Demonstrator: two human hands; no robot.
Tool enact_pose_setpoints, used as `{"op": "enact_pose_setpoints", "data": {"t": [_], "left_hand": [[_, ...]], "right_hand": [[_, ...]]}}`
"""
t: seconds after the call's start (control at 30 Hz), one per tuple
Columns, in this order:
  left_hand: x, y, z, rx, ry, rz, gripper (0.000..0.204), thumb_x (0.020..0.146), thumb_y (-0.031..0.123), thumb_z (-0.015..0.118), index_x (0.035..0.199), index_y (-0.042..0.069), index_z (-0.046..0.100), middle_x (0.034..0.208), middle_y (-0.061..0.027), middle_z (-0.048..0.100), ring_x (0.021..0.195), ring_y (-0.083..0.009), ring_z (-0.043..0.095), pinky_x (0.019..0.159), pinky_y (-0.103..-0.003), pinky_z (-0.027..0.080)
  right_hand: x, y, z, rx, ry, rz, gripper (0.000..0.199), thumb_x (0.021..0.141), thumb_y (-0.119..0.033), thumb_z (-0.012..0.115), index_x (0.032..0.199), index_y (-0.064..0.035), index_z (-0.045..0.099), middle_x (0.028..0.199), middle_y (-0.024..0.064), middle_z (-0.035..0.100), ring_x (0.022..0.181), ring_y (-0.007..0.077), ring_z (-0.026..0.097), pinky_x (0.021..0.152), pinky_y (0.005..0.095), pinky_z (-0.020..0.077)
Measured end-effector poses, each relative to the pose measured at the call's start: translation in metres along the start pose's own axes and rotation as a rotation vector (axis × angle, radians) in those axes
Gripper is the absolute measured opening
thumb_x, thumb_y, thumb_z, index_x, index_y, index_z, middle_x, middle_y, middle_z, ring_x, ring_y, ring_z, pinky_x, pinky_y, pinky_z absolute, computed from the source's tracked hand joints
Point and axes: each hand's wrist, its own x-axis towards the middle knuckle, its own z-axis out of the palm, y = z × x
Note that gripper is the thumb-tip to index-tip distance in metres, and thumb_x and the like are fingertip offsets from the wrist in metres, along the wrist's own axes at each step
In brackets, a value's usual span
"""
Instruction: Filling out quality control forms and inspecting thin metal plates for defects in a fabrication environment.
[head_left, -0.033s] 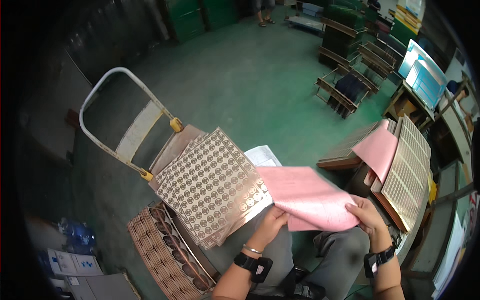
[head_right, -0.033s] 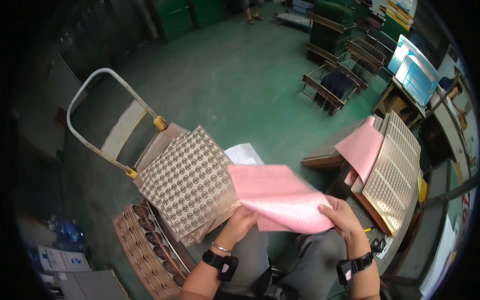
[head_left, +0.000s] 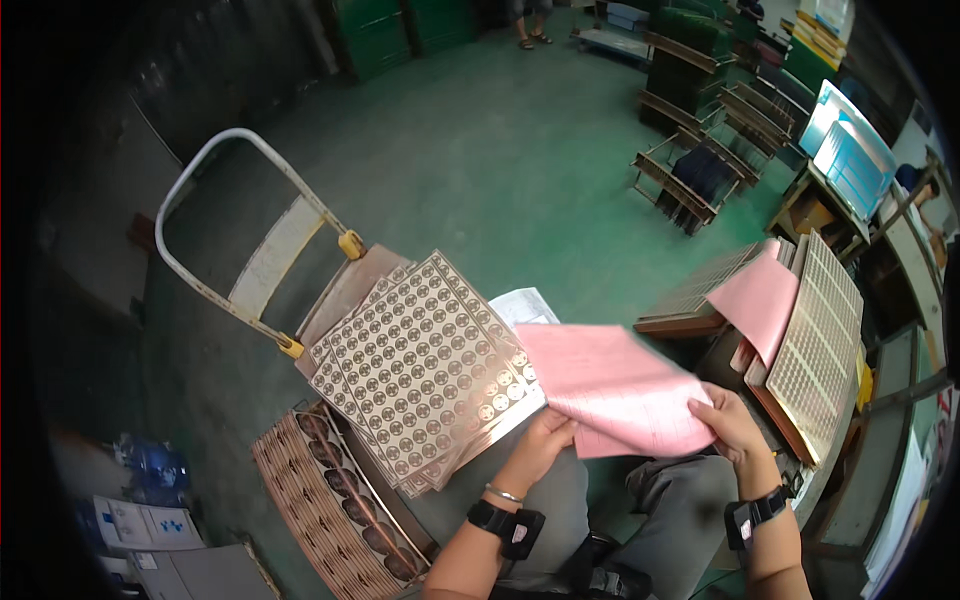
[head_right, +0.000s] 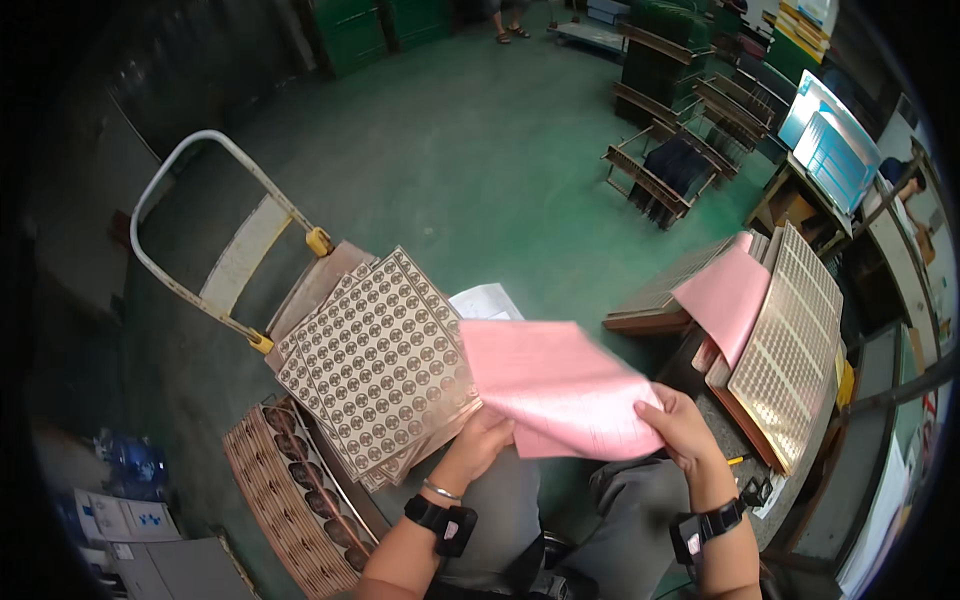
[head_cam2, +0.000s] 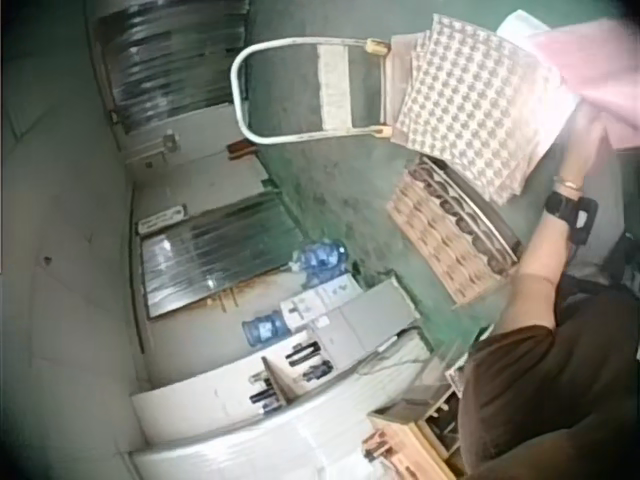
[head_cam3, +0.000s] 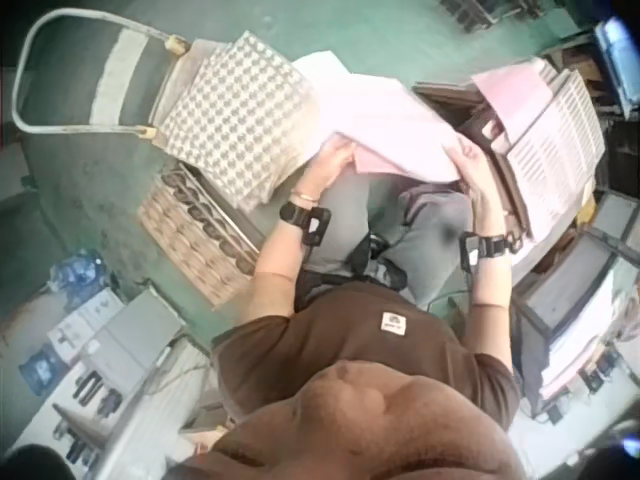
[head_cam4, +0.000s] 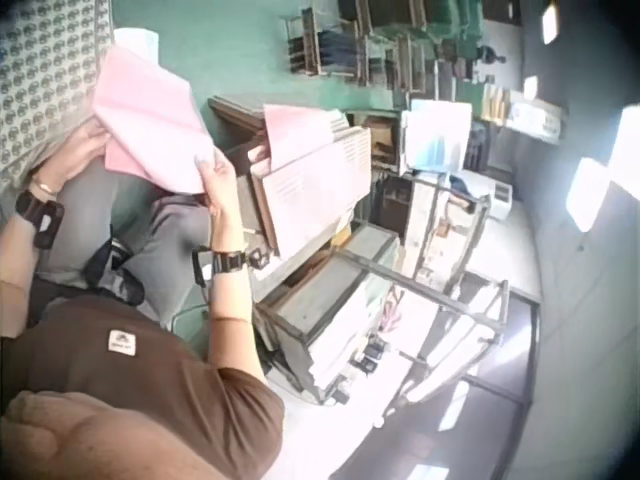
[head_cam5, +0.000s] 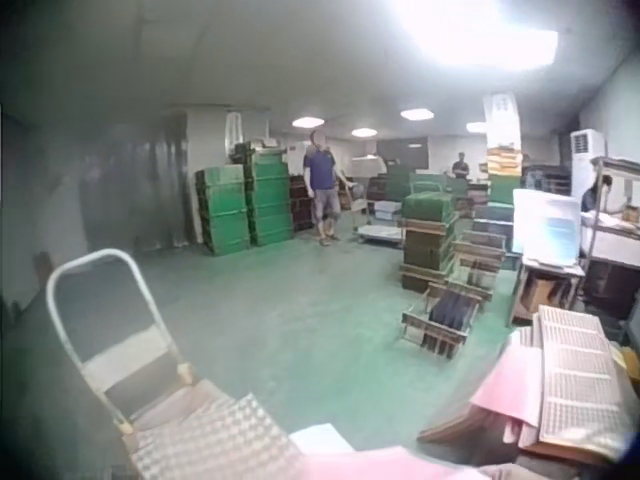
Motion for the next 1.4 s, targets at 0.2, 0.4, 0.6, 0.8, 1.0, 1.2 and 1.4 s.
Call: {"op": "enact_pose_setpoints", "data": {"t": [0.2, 0.4, 0.6, 0.8, 1.0, 1.2, 1.4], "left_hand": [[0.058, -0.044, -0.127, 0.930, 0.313, 0.048, 0.026, 0.084, 0.005, 0.045, 0.108, 0.003, 0.054, 0.102, -0.0183, 0.061, 0.095, -0.0297, 0.059, 0.082, -0.036, 0.046], [0.123, -0.015, -0.203, 1.403, 0.166, -0.007, 0.031, 0.078, 0.005, 0.057, 0.109, 0.004, 0.056, 0.116, -0.0158, 0.055, 0.110, -0.0279, 0.052, 0.093, -0.033, 0.041], [0.180, -0.008, -0.229, 1.970, -0.142, 0.140, 0.070, 0.065, 0.017, 0.074, 0.128, 0.014, 0.043, 0.136, -0.0084, 0.037, 0.129, -0.0268, 0.029, 0.108, -0.046, 0.018], [0.228, 0.020, -0.226, 2.096, -0.518, -0.004, 0.060, 0.054, 0.019, 0.080, 0.107, 0.008, 0.054, 0.107, -0.0084, 0.052, 0.112, -0.0260, 0.043, 0.107, -0.040, 0.022], [0.225, 0.060, -0.212, 1.861, -0.638, 0.003, 0.050, 0.050, 0.017, 0.080, 0.090, 0.002, 0.055, 0.096, -0.0094, 0.053, 0.101, -0.0273, 0.046, 0.092, -0.035, 0.036], [0.216, 0.073, -0.206, 1.842, -0.595, 0.077, 0.046, 0.048, 0.015, 0.080, 0.085, 0.002, 0.055, 0.094, -0.0094, 0.054, 0.100, -0.0274, 0.047, 0.091, -0.034, 0.038], [0.219, 0.071, -0.202, 1.842, -0.599, 0.059, 0.044, 0.051, 0.016, 0.079, 0.086, 0.002, 0.054, 0.093, -0.0095, 0.054, 0.098, -0.0280, 0.047, 0.092, -0.035, 0.037]], "right_hand": [[0.072, 0.018, -0.006, -0.366, 0.268, -0.363, 0.015, 0.089, -0.008, 0.053, 0.099, 0.0004, 0.058, 0.085, -0.0026, 0.059, 0.077, 0.0036, 0.051, 0.071, 0.0189, 0.0414], [0.089, 0.039, -0.006, -0.818, 0.403, -0.467, 0.014, 0.087, -0.011, 0.056, 0.094, -0.0019, 0.064, 0.084, 0.0034, 0.060, 0.079, 0.0127, 0.052, 0.074, 0.0251, 0.0419], [0.116, 0.045, 0.014, -1.279, 0.412, -0.356, 0.011, 0.079, -0.011, 0.061, 0.085, -0.0033, 0.065, 0.073, 0.0109, 0.052, 0.073, 0.0266, 0.052, 0.067, 0.0331, 0.0433], [0.164, 0.074, -0.001, -0.891, 0.446, -0.371, 0.016, 0.084, -0.012, 0.059, 0.092, 0.0014, 0.063, 0.074, 0.0099, 0.055, 0.068, 0.0193, 0.054, 0.063, 0.0294, 0.0435], [0.192, 0.130, -0.001, -0.134, 0.500, 0.034, 0.009, 0.087, -0.015, 0.058, 0.090, -0.0106, 0.065, 0.073, -0.0081, 0.054, 0.064, 0.0012, 0.044, 0.059, 0.0183, 0.0387], [0.211, 0.202, 0.036, 0.143, 0.357, 0.298, 0.016, 0.086, -0.013, 0.058, 0.101, -0.0111, 0.063, 0.087, -0.0027, 0.061, 0.078, 0.0084, 0.056, 0.069, 0.0243, 0.0484], [0.228, 0.233, 0.073, 0.193, 0.193, 0.411, 0.019, 0.085, -0.010, 0.058, 0.103, -0.0054, 0.059, 0.093, 0.0032, 0.061, 0.088, 0.0138, 0.059, 0.074, 0.0296, 0.0508]]}}
